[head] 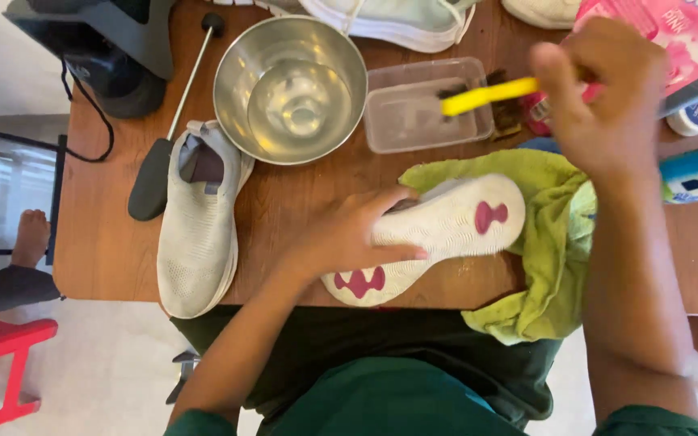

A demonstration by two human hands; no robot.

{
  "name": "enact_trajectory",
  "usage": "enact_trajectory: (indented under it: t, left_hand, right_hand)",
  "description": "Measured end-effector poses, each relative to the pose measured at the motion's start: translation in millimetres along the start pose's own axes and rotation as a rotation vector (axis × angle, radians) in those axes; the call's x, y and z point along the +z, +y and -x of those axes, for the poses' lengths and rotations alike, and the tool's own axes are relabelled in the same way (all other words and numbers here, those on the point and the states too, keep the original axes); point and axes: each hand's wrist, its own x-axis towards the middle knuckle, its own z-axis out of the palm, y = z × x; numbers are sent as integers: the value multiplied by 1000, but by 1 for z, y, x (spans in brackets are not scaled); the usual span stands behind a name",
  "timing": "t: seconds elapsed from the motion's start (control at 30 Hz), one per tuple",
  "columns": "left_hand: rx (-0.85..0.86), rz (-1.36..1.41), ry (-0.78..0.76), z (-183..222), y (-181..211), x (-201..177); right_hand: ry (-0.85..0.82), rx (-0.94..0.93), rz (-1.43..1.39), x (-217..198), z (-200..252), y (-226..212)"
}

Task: Cleaning the sole of a shoe using a toothbrush, soapy water, and a cloth.

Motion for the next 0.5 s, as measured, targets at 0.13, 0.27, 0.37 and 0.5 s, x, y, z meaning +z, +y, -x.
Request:
enact_trajectory:
  t: [0.13, 0.27, 0.37, 0.5]
  left_hand:
    - [120, 119, -131, -31, 5, -15]
    - [88, 171, -205, -51, 2, -10]
    - [-101, 195, -171, -51, 2, -12]
    - [-167, 344, -154, -53, -13, -6]
  right_hand:
    - [-57, -72, 11, 43, -12, 39]
    - [-34, -178, 153, 66, -4, 54]
    - [-8, -149, 117, 60, -7, 49]
    - [-50, -116, 247, 65, -3, 50]
